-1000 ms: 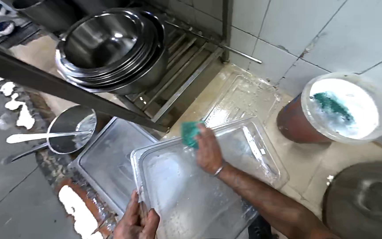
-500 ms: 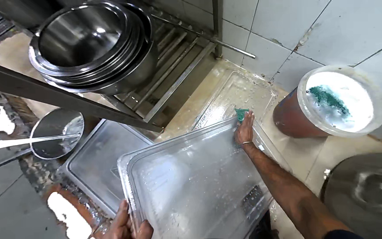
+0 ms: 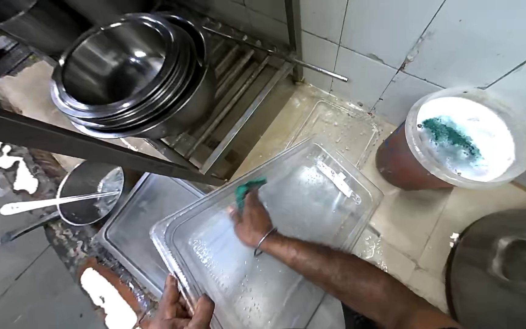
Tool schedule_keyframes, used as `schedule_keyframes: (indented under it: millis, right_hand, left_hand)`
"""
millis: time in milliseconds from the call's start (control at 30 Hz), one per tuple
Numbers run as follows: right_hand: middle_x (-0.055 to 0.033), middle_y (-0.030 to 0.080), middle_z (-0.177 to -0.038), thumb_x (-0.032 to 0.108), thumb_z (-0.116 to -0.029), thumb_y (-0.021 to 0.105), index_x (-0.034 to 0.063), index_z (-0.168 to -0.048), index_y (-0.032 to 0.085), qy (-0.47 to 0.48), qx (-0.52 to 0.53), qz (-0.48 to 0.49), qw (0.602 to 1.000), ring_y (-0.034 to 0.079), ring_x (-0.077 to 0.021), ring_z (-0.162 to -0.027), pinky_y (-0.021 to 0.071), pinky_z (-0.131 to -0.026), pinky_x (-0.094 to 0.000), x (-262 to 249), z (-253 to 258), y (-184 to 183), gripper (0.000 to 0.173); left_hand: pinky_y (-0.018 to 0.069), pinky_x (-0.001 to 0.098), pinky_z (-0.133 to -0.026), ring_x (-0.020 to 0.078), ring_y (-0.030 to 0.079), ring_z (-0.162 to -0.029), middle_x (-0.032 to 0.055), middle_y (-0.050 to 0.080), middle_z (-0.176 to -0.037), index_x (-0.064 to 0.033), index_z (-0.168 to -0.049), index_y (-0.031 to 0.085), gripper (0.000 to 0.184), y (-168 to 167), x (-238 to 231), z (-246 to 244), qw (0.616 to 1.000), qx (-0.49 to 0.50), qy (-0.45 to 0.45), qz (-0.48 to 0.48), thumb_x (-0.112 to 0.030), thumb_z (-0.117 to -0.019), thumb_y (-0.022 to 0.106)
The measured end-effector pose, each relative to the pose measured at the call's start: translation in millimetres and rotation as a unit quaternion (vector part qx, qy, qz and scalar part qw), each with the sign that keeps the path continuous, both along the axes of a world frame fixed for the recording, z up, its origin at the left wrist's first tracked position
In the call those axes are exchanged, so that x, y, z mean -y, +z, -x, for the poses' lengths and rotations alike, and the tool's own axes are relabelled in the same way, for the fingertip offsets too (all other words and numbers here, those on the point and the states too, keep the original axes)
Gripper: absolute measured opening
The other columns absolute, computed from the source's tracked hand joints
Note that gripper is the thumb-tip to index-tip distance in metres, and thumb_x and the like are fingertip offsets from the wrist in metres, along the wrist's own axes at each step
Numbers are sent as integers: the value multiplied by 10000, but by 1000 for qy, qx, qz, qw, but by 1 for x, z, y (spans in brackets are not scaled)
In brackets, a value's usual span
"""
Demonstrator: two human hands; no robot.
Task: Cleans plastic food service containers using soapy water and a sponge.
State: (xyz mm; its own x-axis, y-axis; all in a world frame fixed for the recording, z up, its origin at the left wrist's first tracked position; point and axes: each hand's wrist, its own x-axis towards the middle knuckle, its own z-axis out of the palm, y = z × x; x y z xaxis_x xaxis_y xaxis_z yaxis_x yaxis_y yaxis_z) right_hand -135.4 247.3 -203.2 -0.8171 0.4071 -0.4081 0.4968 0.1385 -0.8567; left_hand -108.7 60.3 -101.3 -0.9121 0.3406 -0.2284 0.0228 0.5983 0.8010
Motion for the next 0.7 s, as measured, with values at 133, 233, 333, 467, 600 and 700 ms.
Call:
schedule_keyframes:
  millis: [133,233,333,467,600,700]
  right_hand:
    - [-123,329,-1680,312,-1105,407,39,-1587,376,243,-140,-19,960,252,-244,-1581,92,-1286,-598,53,-13,14,555]
    - [-139,369,-1656,273,-1116,378,22,-1549,429,285,-174,49,941,262,-260,-1575,58,-1280,-607,46,-10,13,504]
    - [-208,545,-1490,298,-1095,433,-9,-1502,471,285,-180,98,936,482,-309,-1431,266,-1236,-556,36,-16,16,511]
    - [-253,663,-1244,235,-1048,529,-46,-1362,571,341,-205,89,913,641,-371,-1200,482,-1065,-529,37,-51,14,423]
    - [-299,690,-1133,223,-1063,550,-65,-1290,621,500,-166,133,839,666,-446,-1106,477,-1010,-614,56,-112,-2,374]
    - [-267,678,-1215,240,-1063,533,-13,-1378,571,569,-159,129,797,670,-424,-1131,501,-991,-613,65,-121,-15,406]
  left_hand:
    - [523,165,-555,-54,572,-592,91,663,-931,239,-1486,157,834,-5,1,-1,1000,-21,-16,-1,20,-805,584]
    - [519,145,-629,-63,576,-656,189,661,-1003,235,-1490,193,801,-7,6,-3,998,-34,-31,35,13,-820,571]
    - [511,161,-683,-34,575,-708,256,657,-1045,216,-1495,247,770,-11,5,-9,996,-56,-28,61,-11,-832,566]
    - [544,161,-825,-26,657,-895,295,647,-1216,209,-1485,293,691,-14,9,-3,995,-87,-27,43,-26,-893,562]
    - [486,135,-611,-59,546,-631,130,670,-891,192,-1438,390,586,-28,12,8,990,-136,21,36,-50,-923,532]
    - [462,214,-538,19,497,-539,57,600,-706,146,-1399,481,538,-35,13,6,984,-158,23,72,-107,-929,541]
